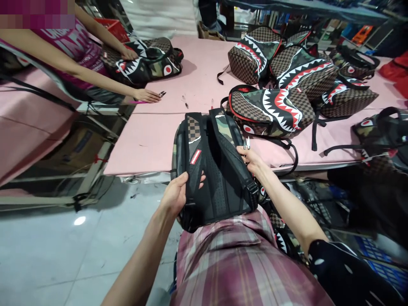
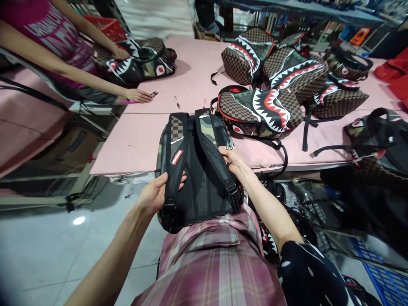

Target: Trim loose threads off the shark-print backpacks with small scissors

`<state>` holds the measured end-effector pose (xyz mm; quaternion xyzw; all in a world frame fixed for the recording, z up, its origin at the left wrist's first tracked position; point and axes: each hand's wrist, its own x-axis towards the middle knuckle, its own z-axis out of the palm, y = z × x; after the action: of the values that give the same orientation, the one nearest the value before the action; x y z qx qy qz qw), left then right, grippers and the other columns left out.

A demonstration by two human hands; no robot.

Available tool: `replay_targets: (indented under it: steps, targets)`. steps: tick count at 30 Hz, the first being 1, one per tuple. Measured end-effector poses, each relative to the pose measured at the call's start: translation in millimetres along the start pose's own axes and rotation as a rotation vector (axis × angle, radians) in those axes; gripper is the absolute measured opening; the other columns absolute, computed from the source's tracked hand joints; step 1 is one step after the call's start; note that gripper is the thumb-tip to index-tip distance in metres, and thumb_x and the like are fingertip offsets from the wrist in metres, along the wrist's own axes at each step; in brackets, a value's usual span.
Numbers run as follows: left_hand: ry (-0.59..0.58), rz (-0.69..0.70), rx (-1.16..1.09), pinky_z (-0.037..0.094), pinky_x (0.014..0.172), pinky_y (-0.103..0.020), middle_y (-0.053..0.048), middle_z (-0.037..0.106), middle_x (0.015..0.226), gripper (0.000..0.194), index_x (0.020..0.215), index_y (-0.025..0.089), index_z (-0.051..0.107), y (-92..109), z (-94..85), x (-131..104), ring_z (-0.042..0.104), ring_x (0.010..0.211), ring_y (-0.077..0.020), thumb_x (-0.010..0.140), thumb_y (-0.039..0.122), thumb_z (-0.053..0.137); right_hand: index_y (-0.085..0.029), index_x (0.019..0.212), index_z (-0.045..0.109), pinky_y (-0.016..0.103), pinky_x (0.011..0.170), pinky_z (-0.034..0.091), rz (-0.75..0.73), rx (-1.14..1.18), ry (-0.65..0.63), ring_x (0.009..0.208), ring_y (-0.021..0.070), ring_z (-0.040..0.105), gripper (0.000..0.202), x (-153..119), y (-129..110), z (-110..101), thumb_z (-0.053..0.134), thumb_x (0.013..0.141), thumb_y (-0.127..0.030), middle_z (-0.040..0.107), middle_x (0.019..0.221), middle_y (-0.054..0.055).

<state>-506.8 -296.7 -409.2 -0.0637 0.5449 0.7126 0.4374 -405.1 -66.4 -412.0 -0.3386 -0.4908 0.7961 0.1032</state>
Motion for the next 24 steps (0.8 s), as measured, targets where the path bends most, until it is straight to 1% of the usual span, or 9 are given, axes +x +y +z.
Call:
replay_targets:
  steps: [5,8,11,14,16,19,22,24]
  targets:
    - [0.023,-0.015,-0.019,0.058,0.061,-0.029,-0.015,0.068,0.091,0.024,0.098,0.005,0.059,3.5,-3.7,-3.2,0.068,0.077,-0.0205,0.086,0.011,0.04,-0.02,0.055,0.035,0.016,0.033,0.018,0.021,0.05,0.021,0.034,0.0022,0.017,0.032,-1.5,-1.3,4.5,0.064,0.069,-0.022,0.025,0.04,-0.011]
    - [0.016,-0.02,-0.046,0.058,0.061,-0.028,-0.013,0.069,0.088,0.024,0.098,0.005,0.06,15.5,-5.1,-1.5,0.068,0.076,-0.0195,0.087,0.011,0.039,-0.02,0.054,0.035,0.016,0.033,0.017,0.023,0.061,0.026,0.034,0.0023,0.017,0.031,-1.6,0.9,2.1,0.063,0.069,-0.021,0.025,0.04,-0.011]
    - [0.01,0.029,-0.071,0.057,0.063,-0.025,-0.012,0.07,0.084,0.024,0.1,0.004,0.059,34.3,-2.8,6.3,0.068,0.073,-0.0168,0.086,0.008,0.041,-0.02,0.054,0.036,0.016,0.032,0.016,0.004,0.062,0.022,0.034,0.0024,0.017,0.031,-0.6,1.7,-2.4,0.065,0.066,-0.023,0.025,0.039,-0.011]
    - [0.007,0.069,-0.08,0.057,0.065,-0.025,-0.01,0.069,0.076,0.025,0.102,0.003,0.059,49.2,1.9,18.2,0.067,0.069,-0.016,0.084,0.008,0.043,-0.02,0.054,0.035,0.017,0.032,0.014,-0.014,0.051,0.016,0.035,0.0025,0.014,0.033,1.3,2.5,-5.3,0.067,0.063,-0.025,0.023,0.038,-0.011]
    - [0.0,0.059,-0.081,0.056,0.065,-0.025,-0.01,0.069,0.071,0.024,0.102,0.003,0.059,53.3,5.4,24.7,0.067,0.066,-0.016,0.084,0.008,0.044,-0.02,0.054,0.035,0.018,0.032,0.012,-0.024,0.037,0.02,0.035,0.0025,0.012,0.034,1.6,3.6,-5.3,0.068,0.059,-0.025,0.023,0.038,-0.012]
    - [-0.01,0.057,-0.07,0.056,0.063,-0.026,-0.01,0.069,0.07,0.023,0.099,0.004,0.061,55.2,8.2,28.7,0.066,0.064,-0.0162,0.084,0.01,0.044,-0.02,0.052,0.036,0.019,0.033,0.012,-0.04,0.015,0.041,0.035,0.0024,0.012,0.034,-1.5,5.6,-3.9,0.069,0.056,-0.026,0.023,0.038,-0.012]
    - [-0.007,0.085,-0.059,0.055,0.062,-0.025,-0.01,0.069,0.072,0.023,0.096,0.004,0.062,63.9,2.8,29.4,0.066,0.065,-0.0164,0.082,0.009,0.045,-0.019,0.054,0.042,0.02,0.033,0.013,-0.071,-0.006,0.091,0.035,0.0025,0.015,0.03,-6.3,2.2,-5.1,0.071,0.055,-0.027,0.028,0.038,-0.011]
    - [0.002,0.125,-0.028,0.054,0.058,-0.024,-0.009,0.069,0.071,0.021,0.092,0.005,0.063,76.0,-6.5,32.1,0.065,0.063,-0.0155,0.08,0.008,0.047,-0.019,0.059,0.049,0.021,0.033,0.019,-0.094,-0.015,0.125,0.034,0.0037,0.024,0.026,-6.4,-6.7,-9.0,0.072,0.055,-0.029,0.039,0.041,-0.009]
